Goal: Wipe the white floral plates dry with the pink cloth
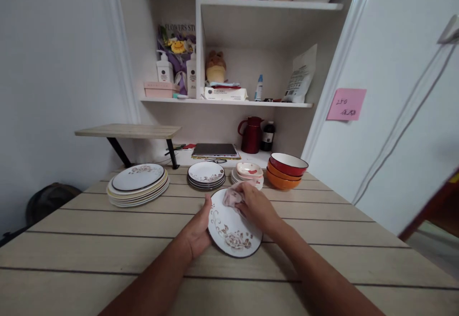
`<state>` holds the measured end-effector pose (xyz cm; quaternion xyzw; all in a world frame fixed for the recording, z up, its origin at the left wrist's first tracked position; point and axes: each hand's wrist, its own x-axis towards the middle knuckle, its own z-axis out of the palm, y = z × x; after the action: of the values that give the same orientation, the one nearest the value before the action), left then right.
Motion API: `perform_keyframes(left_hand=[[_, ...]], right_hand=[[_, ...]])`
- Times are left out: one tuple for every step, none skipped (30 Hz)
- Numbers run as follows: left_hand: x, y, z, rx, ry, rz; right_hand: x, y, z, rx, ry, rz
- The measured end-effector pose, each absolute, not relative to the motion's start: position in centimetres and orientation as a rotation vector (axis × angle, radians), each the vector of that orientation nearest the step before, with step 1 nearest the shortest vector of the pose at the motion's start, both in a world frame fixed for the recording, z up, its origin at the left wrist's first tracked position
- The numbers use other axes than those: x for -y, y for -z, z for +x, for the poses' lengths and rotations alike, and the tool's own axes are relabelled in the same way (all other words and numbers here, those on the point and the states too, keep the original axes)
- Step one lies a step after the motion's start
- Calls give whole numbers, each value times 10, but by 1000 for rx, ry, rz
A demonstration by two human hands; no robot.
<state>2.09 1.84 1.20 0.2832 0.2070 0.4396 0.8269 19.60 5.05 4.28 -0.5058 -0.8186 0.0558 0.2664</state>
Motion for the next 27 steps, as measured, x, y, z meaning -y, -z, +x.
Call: perform_keyframes(left_hand=[[-18, -12, 20, -450, -937, 603], [-17, -12, 20, -459, -945, 605], [-17, -11, 19, -467, -952, 608], [-18, -11, 19, -474, -954, 611], [-19, -11, 19, -483, -951, 616], [-19, -11, 19, -498, -945, 625], [-20, -10, 19, -517, -932, 633], [-21, -11, 20, -541, -919, 640], [-21, -11, 20, -565, -908, 644], [-21, -11, 21, -585, -905, 644], [-21, -12, 22, -592, -911, 638], [-21, -12, 23, -583, -926, 630], [-20, -12, 23, -560, -945, 622], [-20, -12, 24, -529, -964, 618], [-20, -12, 24, -497, -971, 617], [-20, -11, 23, -475, -968, 619], [-20, -11, 23, -464, -956, 624], [-20, -10, 21, -463, -940, 627], [-21, -10, 20, -470, -924, 627], [-21, -9, 19, -479, -914, 624], [-21, -9, 18, -487, -910, 619], [-21, -10, 17, -493, -909, 615], [-21, -10, 16, -497, -908, 615], [-21, -12, 16, -503, -910, 618], [-20, -13, 17, -509, -913, 624], [-20, -15, 17, -517, -918, 632], [-19, -17, 17, -525, -924, 640]], right_hand=[[-48, -46, 206, 2232, -159, -1424], [-44, -49, 214, 2295, -181, -1467], [-37, -51, 220, 2398, -193, -1490], [-28, -53, 224, 2542, -225, -1447], [-19, -54, 224, 2654, -256, -1377], [-10, -54, 221, 2726, -280, -1274], [-2, -53, 215, 2760, -300, -1173], [3, -51, 206, 2768, -317, -1061], [5, -48, 196, 2732, -313, -982], [4, -45, 186, 2666, -281, -944], [1, -42, 177, 2600, -227, -932], [-5, -40, 170, 2545, -180, -934], [-13, -39, 166, 2515, -150, -929], [-21, -38, 165, 2484, -116, -952], [-28, -39, 168, 2429, -81, -1016], [-35, -40, 174, 2377, -61, -1095], [-39, -42, 182, 2348, -69, -1168], [-42, -44, 191, 2352, -101, -1225], [-43, -46, 201, 2379, -132, -1274], [-41, -49, 211, 2415, -155, -1311], [-38, -51, 219, 2474, -175, -1323], [-34, -52, 225, 2562, -210, -1311], [-30, -53, 228, 2653, -257, -1277], [-25, -54, 229, 2723, -300, -1242], [-20, -54, 226, 2764, -332, -1201], [-16, -54, 221, 2776, -354, -1166], [-13, -53, 215, 2760, -367, -1136]])
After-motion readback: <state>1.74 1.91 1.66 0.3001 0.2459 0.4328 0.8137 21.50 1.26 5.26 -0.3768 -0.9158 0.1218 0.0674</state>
